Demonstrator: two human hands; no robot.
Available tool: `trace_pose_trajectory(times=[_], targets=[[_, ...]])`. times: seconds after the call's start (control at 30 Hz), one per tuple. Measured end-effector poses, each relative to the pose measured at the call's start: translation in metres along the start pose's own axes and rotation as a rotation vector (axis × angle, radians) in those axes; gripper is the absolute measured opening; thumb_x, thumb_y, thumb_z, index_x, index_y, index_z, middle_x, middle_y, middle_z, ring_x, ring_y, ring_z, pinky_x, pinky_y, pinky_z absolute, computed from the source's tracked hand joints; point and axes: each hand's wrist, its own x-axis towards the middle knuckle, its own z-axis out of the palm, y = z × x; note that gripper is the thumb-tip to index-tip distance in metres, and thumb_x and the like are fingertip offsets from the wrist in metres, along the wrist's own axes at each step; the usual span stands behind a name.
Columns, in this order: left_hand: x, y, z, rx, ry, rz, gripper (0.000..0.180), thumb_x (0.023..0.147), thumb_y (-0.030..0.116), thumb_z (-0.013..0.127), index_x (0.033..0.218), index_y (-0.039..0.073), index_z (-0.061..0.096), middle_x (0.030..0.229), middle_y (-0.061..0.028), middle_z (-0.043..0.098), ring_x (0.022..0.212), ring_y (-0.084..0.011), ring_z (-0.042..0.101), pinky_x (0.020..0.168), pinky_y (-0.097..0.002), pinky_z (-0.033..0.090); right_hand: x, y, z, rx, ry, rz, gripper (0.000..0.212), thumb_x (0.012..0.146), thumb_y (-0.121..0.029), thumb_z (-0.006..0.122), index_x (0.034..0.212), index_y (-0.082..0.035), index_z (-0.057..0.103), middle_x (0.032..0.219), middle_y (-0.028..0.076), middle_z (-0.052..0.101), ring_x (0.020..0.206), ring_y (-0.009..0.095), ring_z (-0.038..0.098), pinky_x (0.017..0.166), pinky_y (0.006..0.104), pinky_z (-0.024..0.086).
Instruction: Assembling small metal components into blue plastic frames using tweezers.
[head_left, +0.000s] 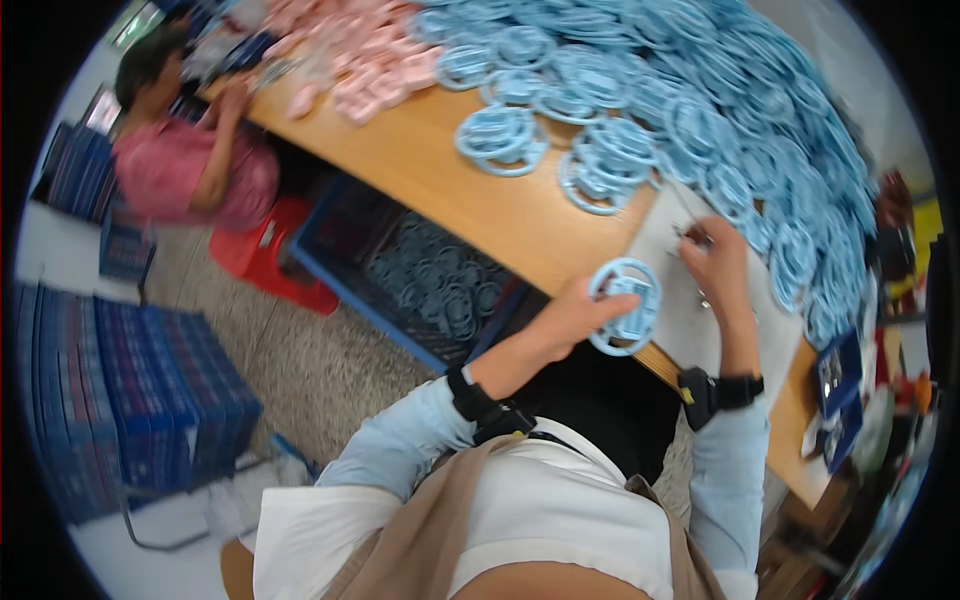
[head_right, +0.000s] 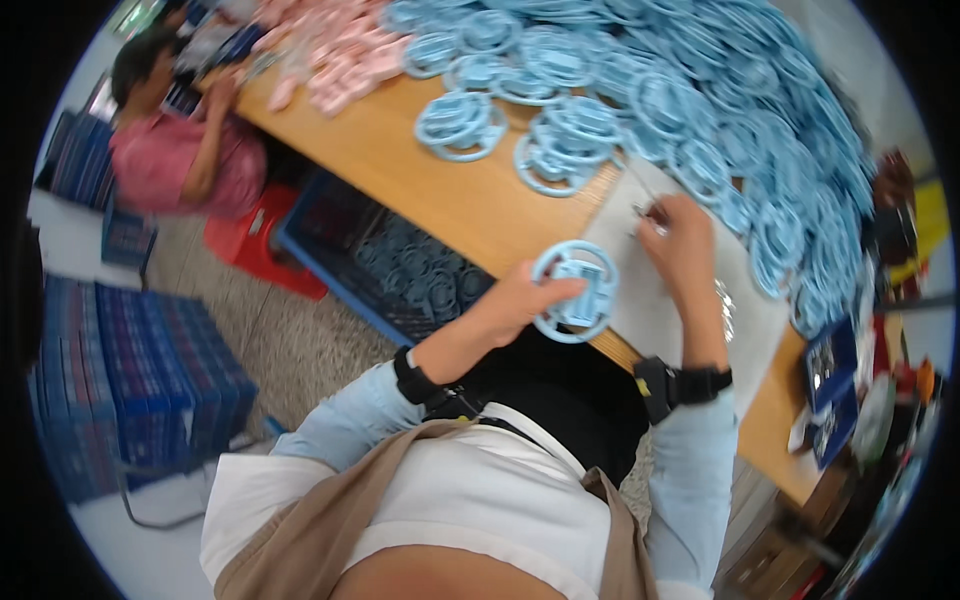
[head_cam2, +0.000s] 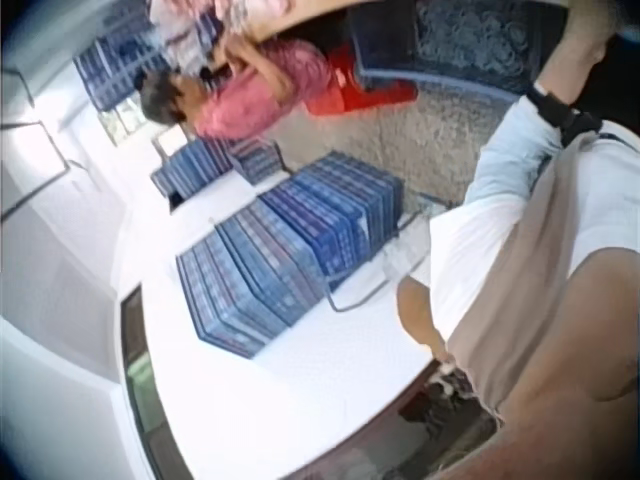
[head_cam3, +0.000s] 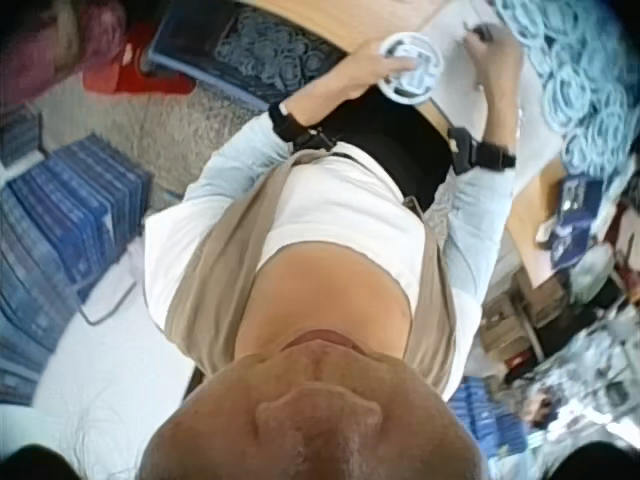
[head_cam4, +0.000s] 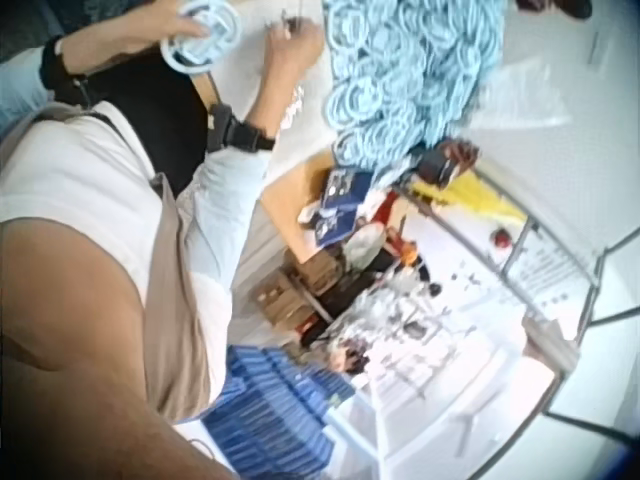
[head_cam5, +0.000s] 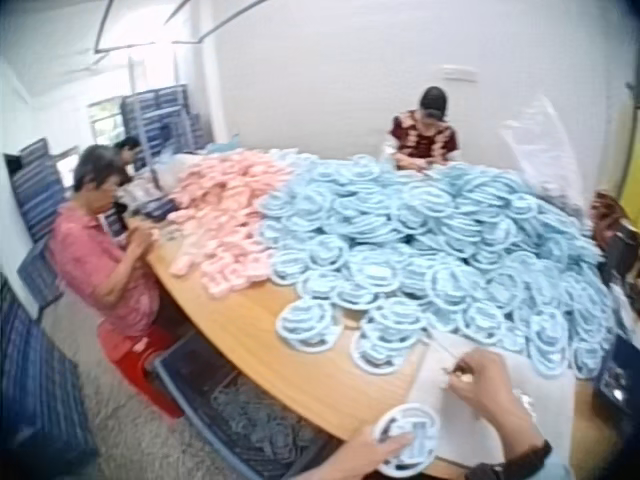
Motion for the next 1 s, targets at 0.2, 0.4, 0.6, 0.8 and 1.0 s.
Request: trace_pose_trajectory(times=[0.2, 0.4, 0.6, 0.8, 1.0], targets=[[-0.016, -0.002, 0.002, -0.058, 0.066, 0.054, 0.033, 0.079, 0.019, 0.066, 0.106, 0.002, 0.056, 0.086, -0.0031, 0.062, 0.072, -0.0068, 0.059, 0.053, -0.0183, 0.046, -0.037, -0.037, -0.01, 0.19, -0.104, 0.166, 0.009, 0.069, -0.005, 0.064, 0.076, -0.002, 0.061, 0.061, 0.002, 0.054, 0.049, 0.006, 0.041, 0.047, 0.0218, 0.033], [-0.006, -0.005, -0.003, -0.197, -0.013, 0.004, 0.028, 0.079, 0.011, 0.063, 0.105, 0.001, 0.057, 0.092, -0.0067, 0.063, 0.079, -0.0124, 0.061, 0.069, -0.0265, 0.05, -0.05, -0.052, -0.011, 0.385, -0.115, 0.041, 0.009, 0.068, -0.003, 0.065, 0.076, -0.004, 0.061, 0.07, -0.001, 0.057, 0.05, 0.003, 0.039, 0.045, 0.0194, 0.031], [-0.007, 0.003, -0.004, -0.249, -0.015, -0.089, 0.028, 0.083, 0.017, 0.059, 0.105, 0.0, 0.056, 0.089, -0.0058, 0.063, 0.076, -0.0107, 0.061, 0.064, -0.0237, 0.051, -0.058, -0.057, -0.012, 0.516, -0.221, 0.197, 0.014, 0.072, -0.002, 0.065, 0.085, -0.002, 0.061, 0.073, -0.005, 0.055, 0.051, -0.001, 0.036, 0.045, 0.0168, 0.027], [-0.009, 0.004, -0.002, -0.215, -0.006, -0.13, 0.027, 0.083, 0.017, 0.059, 0.105, 0.0, 0.057, 0.088, -0.0054, 0.063, 0.076, -0.0116, 0.062, 0.065, -0.0245, 0.051, -0.063, -0.057, -0.013, 0.51, -0.249, 0.063, 0.02, 0.071, -0.001, 0.064, 0.091, -0.001, 0.064, 0.076, -0.002, 0.057, 0.054, 0.002, 0.04, 0.047, 0.0181, 0.031], [-0.012, 0.005, 0.001, -0.228, 0.008, -0.125, 0.025, 0.084, 0.015, 0.058, 0.104, 0.001, 0.057, 0.088, -0.0051, 0.062, 0.075, -0.0117, 0.062, 0.066, -0.0251, 0.051, -0.069, -0.06, -0.01, 0.459, -0.185, -0.016, 0.018, 0.071, 0.0, 0.063, 0.089, 0.0, 0.064, 0.077, 0.003, 0.057, 0.055, 0.007, 0.047, 0.048, 0.0207, 0.036]])
